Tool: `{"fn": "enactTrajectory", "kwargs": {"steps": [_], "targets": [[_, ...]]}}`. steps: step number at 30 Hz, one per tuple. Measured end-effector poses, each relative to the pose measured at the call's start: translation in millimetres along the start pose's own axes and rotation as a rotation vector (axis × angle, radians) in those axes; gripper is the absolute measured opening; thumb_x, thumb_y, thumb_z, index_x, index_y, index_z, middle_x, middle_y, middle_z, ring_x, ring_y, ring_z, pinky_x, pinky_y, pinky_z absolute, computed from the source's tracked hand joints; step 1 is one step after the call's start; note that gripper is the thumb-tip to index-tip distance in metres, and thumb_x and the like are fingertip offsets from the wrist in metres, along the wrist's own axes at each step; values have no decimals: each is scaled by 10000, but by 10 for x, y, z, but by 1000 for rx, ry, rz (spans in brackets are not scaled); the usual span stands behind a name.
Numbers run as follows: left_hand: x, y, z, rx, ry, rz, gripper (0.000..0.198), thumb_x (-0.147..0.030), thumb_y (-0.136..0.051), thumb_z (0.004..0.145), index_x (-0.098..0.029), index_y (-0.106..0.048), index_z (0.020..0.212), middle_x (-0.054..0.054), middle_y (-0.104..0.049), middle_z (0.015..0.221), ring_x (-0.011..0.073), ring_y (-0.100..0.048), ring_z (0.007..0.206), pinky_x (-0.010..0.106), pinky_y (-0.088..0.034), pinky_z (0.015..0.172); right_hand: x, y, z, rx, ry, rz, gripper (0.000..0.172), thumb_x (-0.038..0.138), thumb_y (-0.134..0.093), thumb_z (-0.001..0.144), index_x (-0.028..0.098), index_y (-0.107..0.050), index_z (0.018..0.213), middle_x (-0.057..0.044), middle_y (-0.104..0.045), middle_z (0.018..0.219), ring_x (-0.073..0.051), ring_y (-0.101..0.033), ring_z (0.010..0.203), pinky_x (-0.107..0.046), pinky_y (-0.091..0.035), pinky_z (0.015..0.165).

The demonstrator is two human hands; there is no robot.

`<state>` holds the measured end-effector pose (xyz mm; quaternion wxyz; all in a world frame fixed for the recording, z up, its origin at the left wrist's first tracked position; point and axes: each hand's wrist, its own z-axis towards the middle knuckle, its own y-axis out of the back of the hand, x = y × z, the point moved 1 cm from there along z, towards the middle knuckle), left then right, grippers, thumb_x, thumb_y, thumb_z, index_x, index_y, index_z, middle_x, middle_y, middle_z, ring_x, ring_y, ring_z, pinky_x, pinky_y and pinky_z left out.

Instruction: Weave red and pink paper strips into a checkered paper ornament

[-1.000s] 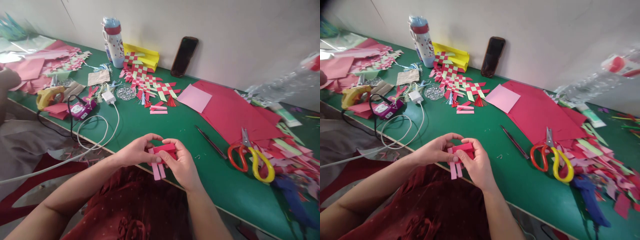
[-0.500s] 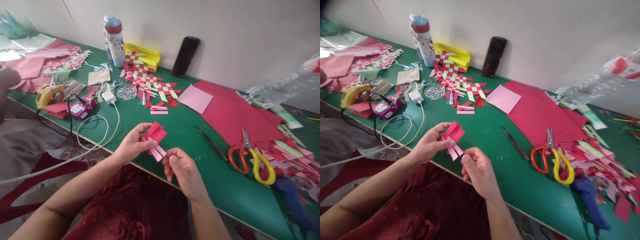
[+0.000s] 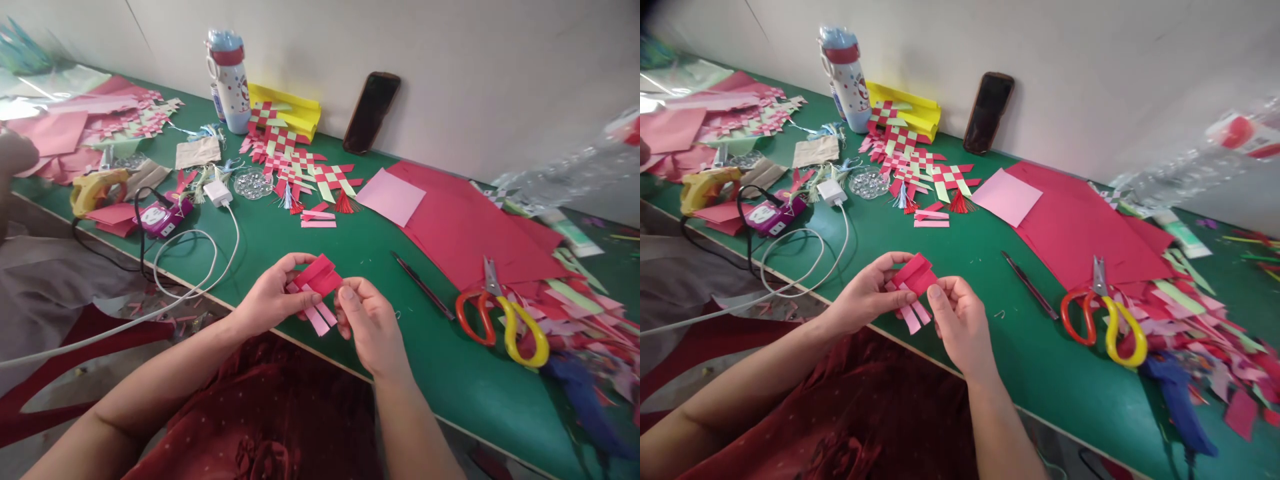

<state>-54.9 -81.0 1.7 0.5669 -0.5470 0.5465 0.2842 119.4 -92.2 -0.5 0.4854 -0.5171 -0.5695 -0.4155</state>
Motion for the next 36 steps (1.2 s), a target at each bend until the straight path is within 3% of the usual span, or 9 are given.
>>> {"fn": "enactTrajectory", "kwargs": {"steps": [12,18,29,33,36], "targets": [[9,-35,2,122,139,-42,560,-337,-831,736,-138,-521,1157,22,-687,770,162,-700,656,220,-528,558,-2,-56,33,-108,50,-126,310,515,-649,838,219,-588,768,46,-516,577,-96,-426,488,-232,-384,459],[10,-49,9,87,117,-64,550,-299,-844,714,-129,-551,1147,10,-679,772,111,-650,614,199,-531,545,-28,-29,42,-132,82,-148,330,525,-626,860,215,-584,759,43,-513,594,-93,-419,488,-236,-391,463],[43,-45,6,134,92,-63,405,-286,-822,742,-119,-589,1028,4,-662,774,101,-643,645,195,-541,571,-8,-53,25,-203,153,-180,335,512,-606,881,208,-583,742,48,-493,564,-92,-421,490,-233,-384,473],[40,-38,1,139,91,-49,365,-294,-816,747,-116,-592,974,9,-665,762,99,-639,641,195,-536,580,-30,-27,27,-181,125,-165,355,543,-591,883,207,-573,771,44,-507,570,-97,-440,496,-230,-388,468],[24,-17,10,106,77,-42,378,-308,-814,747,-120,-596,993,0,-656,760,94,-628,634,187,-524,567,-35,-9,12,-31,55,-87,422,622,-569,864,204,-592,913,24,-572,644,-104,-473,514,-233,-412,465]]}}
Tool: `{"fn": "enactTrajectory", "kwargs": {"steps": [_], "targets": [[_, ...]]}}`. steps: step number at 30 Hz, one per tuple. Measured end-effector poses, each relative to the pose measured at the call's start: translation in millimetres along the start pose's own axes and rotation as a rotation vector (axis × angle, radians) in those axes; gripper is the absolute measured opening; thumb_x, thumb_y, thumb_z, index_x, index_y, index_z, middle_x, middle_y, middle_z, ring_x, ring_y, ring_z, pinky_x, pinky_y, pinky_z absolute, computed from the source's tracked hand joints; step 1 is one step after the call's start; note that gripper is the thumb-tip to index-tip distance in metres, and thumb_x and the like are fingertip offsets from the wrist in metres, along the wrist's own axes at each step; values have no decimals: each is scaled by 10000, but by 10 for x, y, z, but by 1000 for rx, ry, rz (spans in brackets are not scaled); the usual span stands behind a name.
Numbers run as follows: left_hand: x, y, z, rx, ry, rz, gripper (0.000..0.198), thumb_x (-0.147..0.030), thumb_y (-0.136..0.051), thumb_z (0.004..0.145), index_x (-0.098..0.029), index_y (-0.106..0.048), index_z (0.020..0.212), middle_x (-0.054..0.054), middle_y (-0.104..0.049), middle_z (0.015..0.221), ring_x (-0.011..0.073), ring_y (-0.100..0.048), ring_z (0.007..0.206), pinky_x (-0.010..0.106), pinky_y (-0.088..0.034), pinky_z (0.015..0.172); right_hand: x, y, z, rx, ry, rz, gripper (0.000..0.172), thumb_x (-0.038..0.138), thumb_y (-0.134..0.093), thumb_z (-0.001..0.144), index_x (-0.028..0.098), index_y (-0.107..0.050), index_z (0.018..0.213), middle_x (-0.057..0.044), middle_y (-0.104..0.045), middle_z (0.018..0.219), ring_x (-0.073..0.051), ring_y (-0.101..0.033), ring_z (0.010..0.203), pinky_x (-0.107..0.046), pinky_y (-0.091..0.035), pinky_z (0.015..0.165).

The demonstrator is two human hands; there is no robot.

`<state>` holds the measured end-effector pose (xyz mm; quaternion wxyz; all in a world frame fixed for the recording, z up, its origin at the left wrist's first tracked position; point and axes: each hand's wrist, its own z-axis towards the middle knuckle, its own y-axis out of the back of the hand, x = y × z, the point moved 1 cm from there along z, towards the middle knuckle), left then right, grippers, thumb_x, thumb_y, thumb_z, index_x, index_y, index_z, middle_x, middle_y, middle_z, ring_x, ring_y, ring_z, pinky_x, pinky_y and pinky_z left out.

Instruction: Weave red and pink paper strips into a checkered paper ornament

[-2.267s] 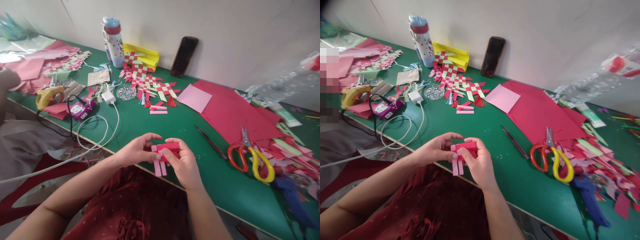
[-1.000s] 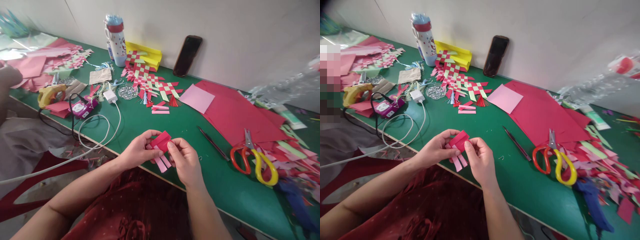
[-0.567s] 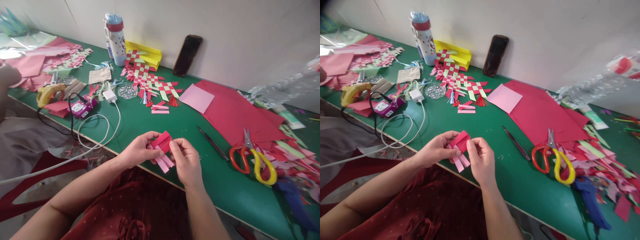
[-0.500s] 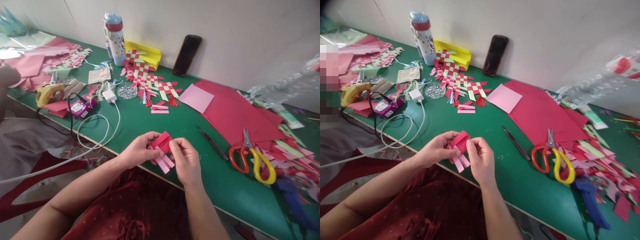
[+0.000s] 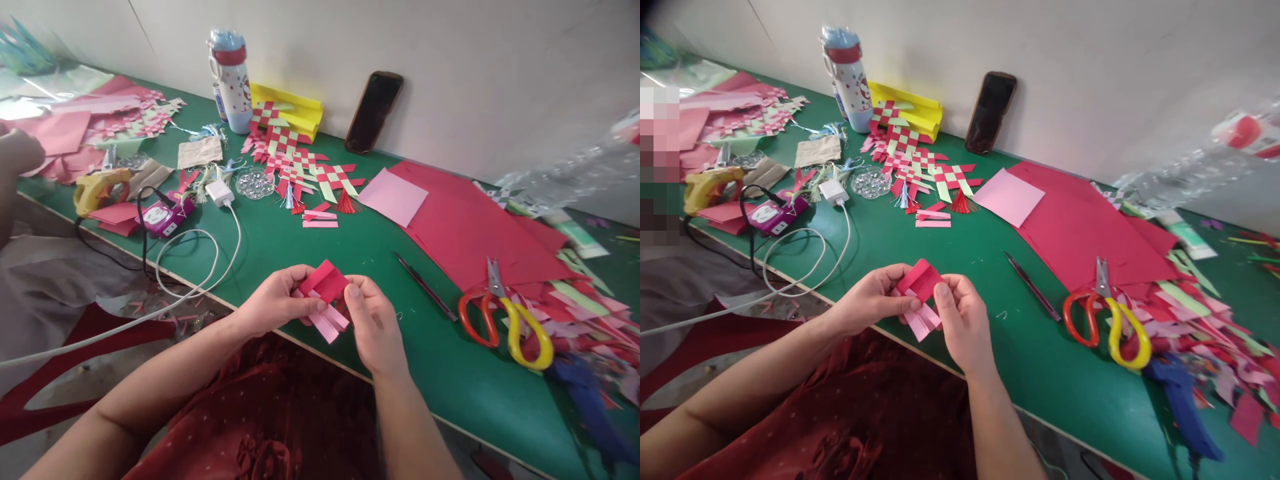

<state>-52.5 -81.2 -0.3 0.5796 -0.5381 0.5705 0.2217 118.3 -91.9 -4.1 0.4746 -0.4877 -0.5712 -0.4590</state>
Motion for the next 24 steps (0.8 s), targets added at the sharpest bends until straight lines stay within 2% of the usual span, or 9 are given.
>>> {"fn": "enactTrajectory", "kwargs": {"steps": [2,5,9,17,24], "targets": [[-9,25,9,-36,-32,15,377,-314,-804,759,-131,-600,1019,-15,-639,765,84,-614,633,179,-517,563,8,-7,-23,148,-71,36,488,646,-621,812,198,-595,1006,1,-624,737,-106,-502,548,-230,-434,472],[-14,66,21,-85,-72,67,344,-314,-781,787,-147,-601,1027,-38,-606,747,67,-587,620,172,-513,570,23,-31,-61,255,-191,0,421,572,-703,780,188,-610,925,4,-629,736,-92,-505,557,-214,-440,485],[-32,93,23,-92,-79,142,338,-333,-754,813,-149,-585,1040,-36,-602,743,71,-580,615,176,-516,556,25,-58,-80,246,-239,30,333,491,-703,801,173,-605,790,26,-605,648,-66,-475,494,-202,-409,466],[-68,114,0,-31,-55,160,474,-299,-825,747,-159,-552,1108,-22,-650,790,84,-621,655,188,-539,590,3,-90,-64,221,-228,95,318,467,-710,798,170,-603,764,29,-609,641,-58,-486,488,-191,-399,457],[-62,114,0,-52,-49,130,467,-248,-808,752,-152,-546,1126,-23,-650,794,86,-622,664,197,-544,604,-17,-60,-77,229,-235,103,302,441,-742,782,173,-602,779,37,-613,648,-52,-494,485,-188,-406,469]]}}
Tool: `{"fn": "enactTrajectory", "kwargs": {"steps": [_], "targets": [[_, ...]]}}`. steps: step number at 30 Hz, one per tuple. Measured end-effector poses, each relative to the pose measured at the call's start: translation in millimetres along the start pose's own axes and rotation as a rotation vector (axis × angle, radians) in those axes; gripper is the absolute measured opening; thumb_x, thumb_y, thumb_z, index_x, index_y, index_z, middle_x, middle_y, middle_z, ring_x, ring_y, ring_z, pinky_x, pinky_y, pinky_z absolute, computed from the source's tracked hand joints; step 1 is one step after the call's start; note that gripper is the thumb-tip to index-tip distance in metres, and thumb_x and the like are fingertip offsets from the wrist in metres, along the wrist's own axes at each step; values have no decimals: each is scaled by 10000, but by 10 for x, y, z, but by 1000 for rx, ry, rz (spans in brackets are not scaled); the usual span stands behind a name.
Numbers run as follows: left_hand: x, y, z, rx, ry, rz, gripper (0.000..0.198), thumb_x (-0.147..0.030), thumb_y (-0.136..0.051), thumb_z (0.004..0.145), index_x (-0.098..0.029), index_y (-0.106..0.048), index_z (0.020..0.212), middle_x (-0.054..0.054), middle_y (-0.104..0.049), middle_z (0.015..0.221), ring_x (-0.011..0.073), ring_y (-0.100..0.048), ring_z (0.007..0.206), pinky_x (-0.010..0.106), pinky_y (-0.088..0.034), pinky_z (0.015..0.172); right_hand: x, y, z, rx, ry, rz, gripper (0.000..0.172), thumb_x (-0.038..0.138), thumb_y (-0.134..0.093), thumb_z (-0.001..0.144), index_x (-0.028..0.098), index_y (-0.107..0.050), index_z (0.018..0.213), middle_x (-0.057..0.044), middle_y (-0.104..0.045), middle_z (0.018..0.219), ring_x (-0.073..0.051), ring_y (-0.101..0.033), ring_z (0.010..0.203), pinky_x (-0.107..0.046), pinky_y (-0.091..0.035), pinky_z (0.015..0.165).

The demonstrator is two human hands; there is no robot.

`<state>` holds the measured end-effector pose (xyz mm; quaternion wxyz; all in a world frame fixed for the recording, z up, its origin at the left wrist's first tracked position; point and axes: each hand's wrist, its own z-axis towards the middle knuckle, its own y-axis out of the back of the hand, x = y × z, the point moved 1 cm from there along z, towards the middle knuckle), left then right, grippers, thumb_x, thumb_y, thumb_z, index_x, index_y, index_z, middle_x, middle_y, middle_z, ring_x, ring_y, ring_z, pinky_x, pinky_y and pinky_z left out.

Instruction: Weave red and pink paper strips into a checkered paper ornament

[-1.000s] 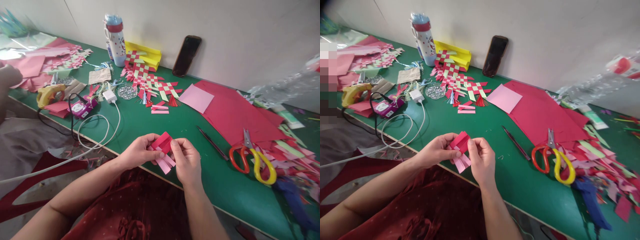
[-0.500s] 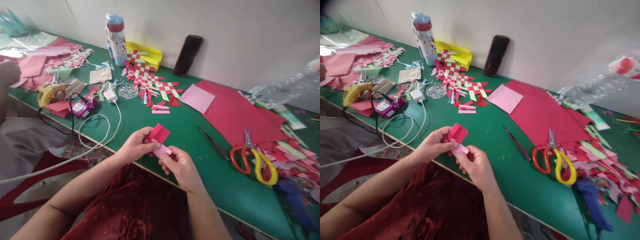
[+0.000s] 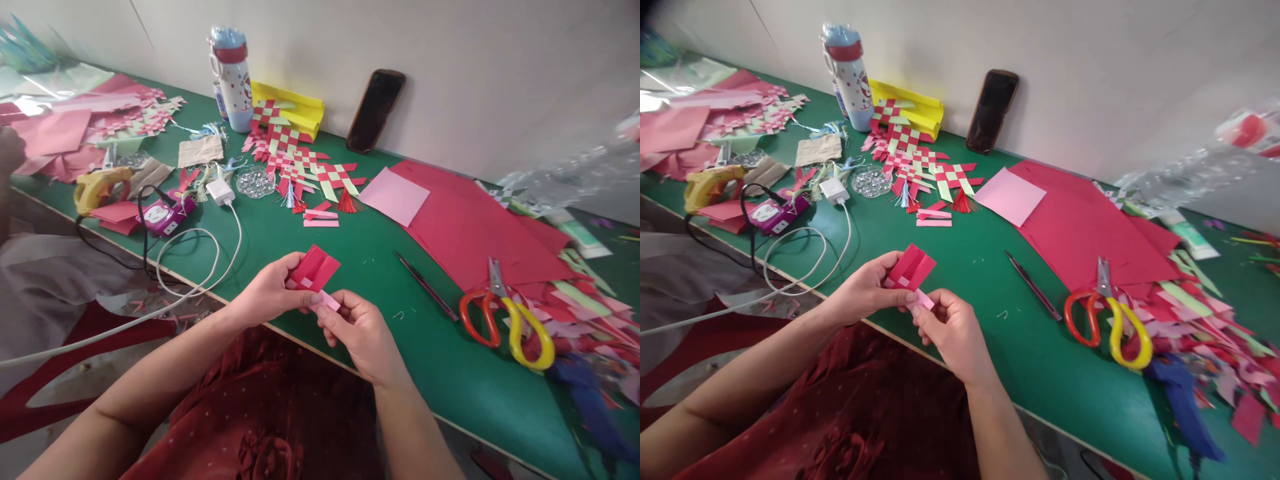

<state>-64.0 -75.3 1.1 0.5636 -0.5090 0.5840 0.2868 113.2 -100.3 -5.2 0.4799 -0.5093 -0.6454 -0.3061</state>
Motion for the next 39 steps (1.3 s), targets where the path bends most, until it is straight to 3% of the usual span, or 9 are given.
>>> {"fn": "enactTrajectory", "kwargs": {"steps": [10,12,16,18,22,27,31,35,39], "targets": [[-12,17,12,-8,-24,79,481,-272,-762,779,-165,-534,1189,-22,-630,811,99,-611,660,215,-534,593,15,1,13,3,24,-90,315,480,-688,815,181,-593,792,15,-621,659,-77,-518,516,-209,-453,494],[-23,25,8,-65,-96,241,444,-293,-731,808,-186,-538,1193,-13,-655,854,118,-638,698,233,-543,631,16,20,29,-35,70,-171,318,497,-666,831,185,-604,823,8,-620,676,-91,-533,545,-219,-469,512],[-27,69,17,-277,-392,856,293,-291,-582,921,-220,-569,1205,40,-720,1008,186,-687,922,322,-525,860,18,134,42,-227,223,-347,336,512,-632,857,204,-623,992,-43,-665,880,-143,-605,718,-248,-517,587],[8,88,30,-220,-492,1016,219,-290,-539,950,-230,-628,1141,52,-737,997,202,-687,940,373,-472,960,27,196,28,-278,249,-389,339,514,-617,870,211,-621,1022,-58,-673,940,-159,-623,760,-259,-528,602],[106,71,17,28,-698,1305,277,-238,-383,1019,-221,-657,1058,74,-745,966,187,-682,847,387,-472,930,37,267,-26,-332,291,-452,288,477,-603,888,212,-630,996,-64,-689,937,-172,-644,786,-281,-544,669],[143,1,-57,101,-758,1558,283,-172,-351,1016,-187,-626,1085,76,-738,977,185,-672,842,373,-496,882,-40,292,-74,-328,283,-469,272,458,-589,901,212,-633,1007,-73,-701,976,-186,-667,859,-295,-551,738],[132,-3,-140,149,-738,1572,285,-301,-445,992,-159,-587,1194,120,-708,1116,244,-672,980,439,-500,934,-100,333,-100,-328,266,-471,283,460,-582,909,211,-633,1033,-75,-705,995,-187,-675,872,-297,-550,754],[159,105,-258,252,-727,1552,562,-547,-531,939,-135,-525,1321,172,-617,1304,319,-594,1196,557,-398,1080,-111,371,-124,-331,283,-498,253,433,-574,923,215,-630,1038,-63,-708,980,-176,-680,845,-289,-545,743],[181,279,-389,208,-782,1486,489,-462,-584,940,-151,-539,1315,154,-601,1332,304,-519,1305,565,-278,1178,-68,344,-128,-362,389,-657,178,356,-542,951,223,-642,1014,-50,-709,951,-160,-672,785,-290,-538,721]]}}
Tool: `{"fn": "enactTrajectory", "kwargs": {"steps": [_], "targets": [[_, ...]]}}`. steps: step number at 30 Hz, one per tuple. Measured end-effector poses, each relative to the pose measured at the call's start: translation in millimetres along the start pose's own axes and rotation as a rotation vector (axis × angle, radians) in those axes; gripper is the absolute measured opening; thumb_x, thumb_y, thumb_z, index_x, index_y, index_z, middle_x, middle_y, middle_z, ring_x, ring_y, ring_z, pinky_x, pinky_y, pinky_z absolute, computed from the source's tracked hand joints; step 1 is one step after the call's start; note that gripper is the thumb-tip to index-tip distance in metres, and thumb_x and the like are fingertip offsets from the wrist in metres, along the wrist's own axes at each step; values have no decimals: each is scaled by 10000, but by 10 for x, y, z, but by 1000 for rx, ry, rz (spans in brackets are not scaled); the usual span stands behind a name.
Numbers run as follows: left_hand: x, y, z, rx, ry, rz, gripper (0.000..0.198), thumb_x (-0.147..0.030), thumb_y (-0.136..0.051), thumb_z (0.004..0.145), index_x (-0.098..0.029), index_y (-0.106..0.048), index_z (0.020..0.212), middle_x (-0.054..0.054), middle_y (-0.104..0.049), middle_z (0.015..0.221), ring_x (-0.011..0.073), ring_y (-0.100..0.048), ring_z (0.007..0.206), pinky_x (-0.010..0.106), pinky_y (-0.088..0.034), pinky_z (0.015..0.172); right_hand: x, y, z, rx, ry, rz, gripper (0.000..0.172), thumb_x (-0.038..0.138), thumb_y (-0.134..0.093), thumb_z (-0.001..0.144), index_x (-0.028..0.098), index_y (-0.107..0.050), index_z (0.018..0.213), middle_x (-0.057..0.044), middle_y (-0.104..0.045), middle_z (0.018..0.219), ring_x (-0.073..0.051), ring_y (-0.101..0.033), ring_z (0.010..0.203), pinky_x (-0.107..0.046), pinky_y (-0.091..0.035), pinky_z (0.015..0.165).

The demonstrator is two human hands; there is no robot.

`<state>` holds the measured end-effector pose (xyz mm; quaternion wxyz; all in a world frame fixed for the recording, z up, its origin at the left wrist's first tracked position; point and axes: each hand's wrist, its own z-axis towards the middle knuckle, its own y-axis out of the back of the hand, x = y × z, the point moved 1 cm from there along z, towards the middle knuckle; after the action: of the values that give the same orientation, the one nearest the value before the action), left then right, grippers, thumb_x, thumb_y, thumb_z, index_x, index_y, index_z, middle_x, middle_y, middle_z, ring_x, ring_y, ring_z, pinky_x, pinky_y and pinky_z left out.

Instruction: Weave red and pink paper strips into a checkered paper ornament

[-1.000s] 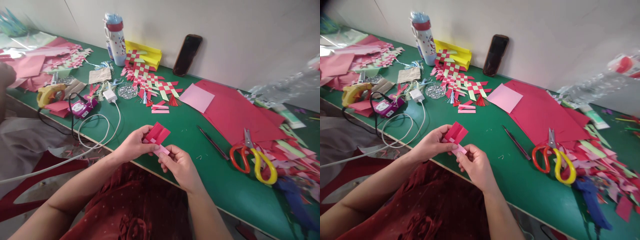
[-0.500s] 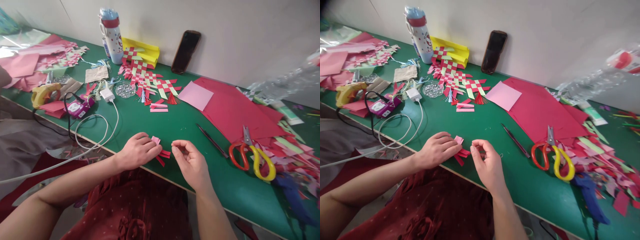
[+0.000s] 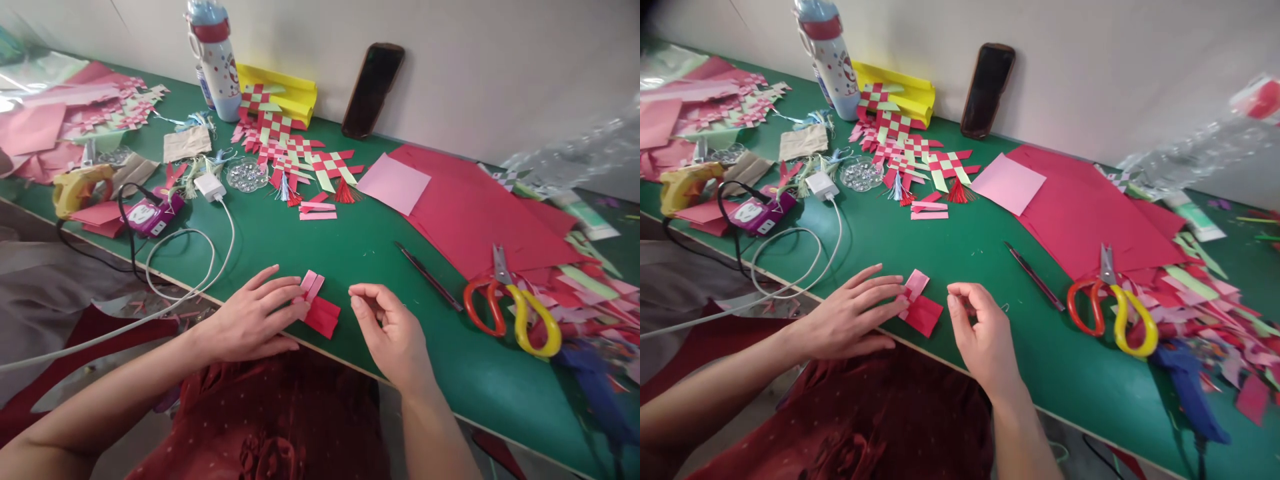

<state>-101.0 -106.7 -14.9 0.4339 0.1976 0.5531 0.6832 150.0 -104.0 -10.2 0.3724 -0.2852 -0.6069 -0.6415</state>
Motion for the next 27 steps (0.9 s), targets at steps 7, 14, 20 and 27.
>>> {"fn": "enactTrajectory", "kwargs": {"steps": [7,14,20,27], "targets": [[99,-8,-183,-39,-20,-89,437,-378,-634,920,-190,-568,1309,95,-656,1277,259,-529,1305,492,-288,1200,195,-127,-15,2,476,-282,135,184,-585,922,211,-688,1005,-53,-724,965,-199,-624,952,-380,-521,893],[160,-68,-205,-32,-69,-98,392,-404,-645,912,-248,-612,1270,69,-637,1323,258,-509,1329,491,-298,1197,193,-237,-93,137,475,-407,111,225,-631,914,222,-717,984,-54,-728,1024,-226,-581,1033,-420,-482,928],[161,-91,-214,-32,-68,-105,419,-392,-636,921,-232,-591,1306,70,-639,1326,244,-525,1319,467,-293,1207,194,-232,-60,154,448,-410,88,237,-635,910,222,-711,952,-52,-716,989,-219,-588,1008,-401,-476,900],[156,-102,-207,-47,-62,-100,412,-384,-617,931,-195,-597,1296,89,-656,1292,250,-565,1276,461,-327,1196,272,-343,102,91,406,-431,243,168,-552,920,244,-696,1101,-88,-644,1166,-266,-523,1117,-463,-489,973]]}}
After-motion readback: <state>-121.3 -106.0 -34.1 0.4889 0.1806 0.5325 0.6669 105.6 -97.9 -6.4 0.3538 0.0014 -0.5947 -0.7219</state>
